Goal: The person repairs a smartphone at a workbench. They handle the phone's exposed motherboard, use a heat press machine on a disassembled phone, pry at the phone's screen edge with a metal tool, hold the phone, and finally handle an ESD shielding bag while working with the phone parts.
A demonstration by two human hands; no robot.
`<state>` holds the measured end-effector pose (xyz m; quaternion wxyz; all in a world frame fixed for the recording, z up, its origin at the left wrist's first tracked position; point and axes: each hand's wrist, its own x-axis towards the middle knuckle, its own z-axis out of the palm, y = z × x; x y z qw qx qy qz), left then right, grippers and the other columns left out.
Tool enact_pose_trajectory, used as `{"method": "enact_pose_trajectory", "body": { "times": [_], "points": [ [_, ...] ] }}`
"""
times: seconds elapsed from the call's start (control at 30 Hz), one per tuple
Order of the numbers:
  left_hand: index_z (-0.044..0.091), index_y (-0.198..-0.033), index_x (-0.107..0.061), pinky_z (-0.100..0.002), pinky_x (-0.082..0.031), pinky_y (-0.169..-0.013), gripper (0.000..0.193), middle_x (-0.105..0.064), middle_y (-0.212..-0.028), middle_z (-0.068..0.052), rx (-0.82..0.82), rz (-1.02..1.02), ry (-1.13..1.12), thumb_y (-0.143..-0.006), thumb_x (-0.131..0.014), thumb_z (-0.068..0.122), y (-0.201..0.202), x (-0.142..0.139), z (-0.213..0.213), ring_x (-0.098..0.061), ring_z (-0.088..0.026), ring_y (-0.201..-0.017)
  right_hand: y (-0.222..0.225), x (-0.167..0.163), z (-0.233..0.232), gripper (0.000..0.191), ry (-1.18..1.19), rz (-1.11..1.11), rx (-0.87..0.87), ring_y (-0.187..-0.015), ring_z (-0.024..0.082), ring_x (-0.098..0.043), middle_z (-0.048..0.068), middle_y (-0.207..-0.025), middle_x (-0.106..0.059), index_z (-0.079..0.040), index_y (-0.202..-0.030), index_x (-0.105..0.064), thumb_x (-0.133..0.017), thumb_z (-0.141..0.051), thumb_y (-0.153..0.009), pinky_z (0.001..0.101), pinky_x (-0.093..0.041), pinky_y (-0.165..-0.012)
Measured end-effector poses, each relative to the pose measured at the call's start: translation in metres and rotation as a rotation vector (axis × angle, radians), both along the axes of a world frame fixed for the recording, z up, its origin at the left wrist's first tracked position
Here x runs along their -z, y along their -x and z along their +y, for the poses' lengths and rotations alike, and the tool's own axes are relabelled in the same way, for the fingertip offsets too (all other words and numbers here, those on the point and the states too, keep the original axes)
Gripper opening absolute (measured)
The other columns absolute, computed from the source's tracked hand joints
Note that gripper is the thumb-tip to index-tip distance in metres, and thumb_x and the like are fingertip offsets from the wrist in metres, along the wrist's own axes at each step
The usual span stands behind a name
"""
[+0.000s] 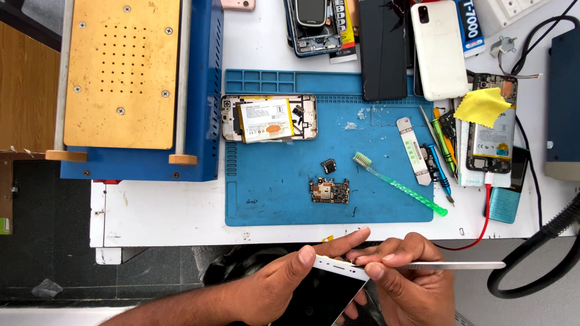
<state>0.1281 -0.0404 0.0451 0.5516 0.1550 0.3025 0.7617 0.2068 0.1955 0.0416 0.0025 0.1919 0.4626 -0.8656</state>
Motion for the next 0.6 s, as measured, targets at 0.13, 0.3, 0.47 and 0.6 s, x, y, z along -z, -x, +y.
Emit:
{"method": "enact_pose_trajectory", "body": {
  "times": [0.13,0.3,0.47,0.6],
  "points": [
    [0.013,-0.176,-0.009,-0.039,-0.056,-0.103,0.086,-0.057,-0.131,-0.021,0.008,-0.062,0.024,-0.107,-0.014,0.065,-0.0002,-0.0021,0.0018,-0.062,-0.022,-0.119,0.0001,0.0022,-0.0015,0.018,0.015,0.025,0.004,-0.102,0.039,-0.076,0.024,-0.086,-0.072,-0.001,-0.093,-0.063,-0.069,0.016,-0.088,0.0551,-0.063,-0.094],
    [0.014,-0.175,-0.008,-0.039,-0.056,-0.104,0.085,-0.057,-0.131,-0.020,0.033,-0.086,0.068,-0.107,-0.013,0.064,0.0005,-0.0062,0.0011,-0.062,-0.021,-0.119,-0.0004,0.0026,-0.0036,0.017,0.019,0.015,0.017,-0.101,0.039,-0.076,0.024,-0.086,-0.072,0.000,-0.092,-0.063,-0.069,0.016,-0.088,0.0558,-0.063,-0.094],
    [0.014,-0.174,-0.007,-0.038,-0.056,-0.104,0.084,-0.057,-0.130,-0.020,0.028,-0.069,0.064,-0.106,-0.012,0.063,0.0015,-0.0069,0.0031,-0.062,-0.020,-0.119,0.0007,0.0015,-0.0055,0.016,0.011,0.012,0.021,-0.102,0.039,-0.076,0.025,-0.085,-0.073,0.000,-0.091,-0.062,-0.068,0.015,-0.088,0.0574,-0.063,-0.094],
    [0.013,-0.175,-0.007,-0.038,-0.056,-0.105,0.084,-0.056,-0.131,-0.020,0.011,-0.058,0.035,-0.108,-0.012,0.063,0.0006,-0.0064,0.0032,-0.062,-0.020,-0.119,0.0018,0.0006,-0.0071,0.016,0.009,0.019,0.035,-0.102,0.039,-0.076,0.027,-0.086,-0.073,-0.001,-0.091,-0.062,-0.068,0.015,-0.088,0.0580,-0.062,-0.093]
  ]
}}
